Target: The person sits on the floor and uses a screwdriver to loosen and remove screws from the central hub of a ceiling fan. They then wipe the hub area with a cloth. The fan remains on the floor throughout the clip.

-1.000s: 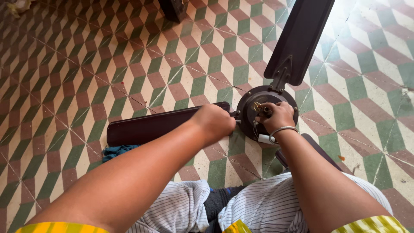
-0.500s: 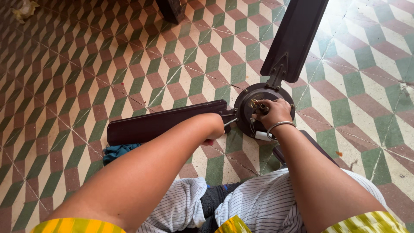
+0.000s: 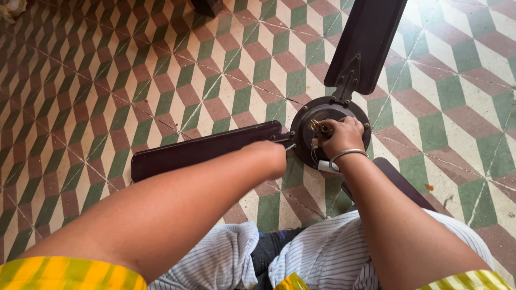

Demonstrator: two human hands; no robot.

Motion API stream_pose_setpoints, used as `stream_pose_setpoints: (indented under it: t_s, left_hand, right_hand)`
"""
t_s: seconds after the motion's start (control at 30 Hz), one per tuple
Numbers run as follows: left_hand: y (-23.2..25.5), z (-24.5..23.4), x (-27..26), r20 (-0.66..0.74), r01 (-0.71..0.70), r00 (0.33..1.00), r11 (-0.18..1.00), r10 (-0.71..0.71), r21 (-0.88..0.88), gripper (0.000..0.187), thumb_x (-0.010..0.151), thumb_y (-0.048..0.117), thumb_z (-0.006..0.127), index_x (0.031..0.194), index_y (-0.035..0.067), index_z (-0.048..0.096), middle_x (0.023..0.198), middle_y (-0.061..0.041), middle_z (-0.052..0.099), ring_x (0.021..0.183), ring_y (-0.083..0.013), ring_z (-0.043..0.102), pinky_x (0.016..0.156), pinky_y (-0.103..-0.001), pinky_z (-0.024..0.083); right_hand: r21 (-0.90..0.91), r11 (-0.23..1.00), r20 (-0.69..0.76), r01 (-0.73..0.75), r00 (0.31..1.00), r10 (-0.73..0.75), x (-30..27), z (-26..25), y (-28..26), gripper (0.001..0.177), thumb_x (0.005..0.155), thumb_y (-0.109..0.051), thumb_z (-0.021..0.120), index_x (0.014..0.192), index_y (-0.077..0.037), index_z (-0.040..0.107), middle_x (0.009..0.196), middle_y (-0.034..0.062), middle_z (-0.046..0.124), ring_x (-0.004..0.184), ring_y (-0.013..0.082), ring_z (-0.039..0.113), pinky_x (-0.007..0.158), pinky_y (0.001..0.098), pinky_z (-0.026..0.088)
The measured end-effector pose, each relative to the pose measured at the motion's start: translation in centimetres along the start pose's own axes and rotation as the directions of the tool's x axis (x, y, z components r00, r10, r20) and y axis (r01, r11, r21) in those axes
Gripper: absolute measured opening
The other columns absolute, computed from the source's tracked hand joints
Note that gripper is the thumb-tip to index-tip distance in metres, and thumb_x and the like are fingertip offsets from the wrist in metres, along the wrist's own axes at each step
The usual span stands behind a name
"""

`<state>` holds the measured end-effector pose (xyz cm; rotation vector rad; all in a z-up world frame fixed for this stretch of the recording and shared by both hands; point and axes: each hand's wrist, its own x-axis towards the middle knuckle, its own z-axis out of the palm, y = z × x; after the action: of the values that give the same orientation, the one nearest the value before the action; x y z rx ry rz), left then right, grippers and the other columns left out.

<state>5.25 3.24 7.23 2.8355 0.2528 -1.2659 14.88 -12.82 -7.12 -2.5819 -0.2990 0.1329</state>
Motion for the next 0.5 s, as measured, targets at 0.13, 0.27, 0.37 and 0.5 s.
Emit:
stream_pose_setpoints:
  t_s: [0.13, 0.27, 0.37, 0.5]
  left_hand:
    - [-0.2, 0.1, -2.1, -0.016, -0.07, 0.997, 0.983, 0.074, 0.167, 0.028, 0.085, 0.01, 0.075, 0.112, 0.008, 0.077, 0.115, -0.012, 0.075, 0.106, -0.0301, 0.073, 0.079, -0.043, 0.061]
    - [-0.6, 0.9, -2.0, -0.006, -0.167, 0.983, 0.916, 0.181, 0.364, 0.032, 0.081, 0.016, 0.081, 0.113, 0.011, 0.078, 0.117, -0.007, 0.075, 0.109, -0.0271, 0.073, 0.079, -0.04, 0.061]
    - [-0.6, 2.6, -0.7, -0.081, -0.17, 0.971, 0.889, 0.225, 0.424, 0.033, 0.085, 0.015, 0.078, 0.118, 0.011, 0.077, 0.118, -0.007, 0.073, 0.108, -0.0276, 0.073, 0.075, -0.04, 0.062]
    - [0.1, 5.1, 0.7, -0.086, -0.103, 0.981, 0.837, 0.176, 0.537, 0.081, 0.091, 0.027, 0.074, 0.153, -0.012, 0.039, 0.112, -0.013, 0.074, 0.097, -0.0267, 0.078, 0.07, -0.042, 0.063]
  right_hand:
    - [-0.053, 0.997, -0.038, 0.057, 0.998, -0.059, 0.1, 0.2, -0.1, 0.049, 0.066, -0.04, 0.094, 0.112, -0.032, 0.08, 0.112, 0.0136, 0.06, 0.127, 0.0412, 0.041, 0.112, 0.0456, 0.03]
    - [-0.001, 0.999, -0.036, 0.032, 0.999, -0.032, 0.0, 0.2, -0.2, 0.05, 0.066, -0.039, 0.093, 0.114, -0.032, 0.079, 0.116, 0.0142, 0.061, 0.126, 0.0401, 0.044, 0.111, 0.0436, 0.032]
    - [-0.022, 0.999, -0.024, 0.05, 0.998, -0.05, 0.1, 0.3, 0.1, 0.05, 0.068, -0.04, 0.093, 0.115, -0.03, 0.079, 0.114, 0.0137, 0.062, 0.126, 0.0372, 0.046, 0.115, 0.0445, 0.031]
    - [-0.055, 0.994, -0.06, 0.093, 0.994, -0.096, 0.3, 0.6, 0.6, 0.05, 0.066, -0.04, 0.095, 0.113, -0.029, 0.08, 0.112, 0.0133, 0.06, 0.126, 0.0384, 0.045, 0.113, 0.0457, 0.032]
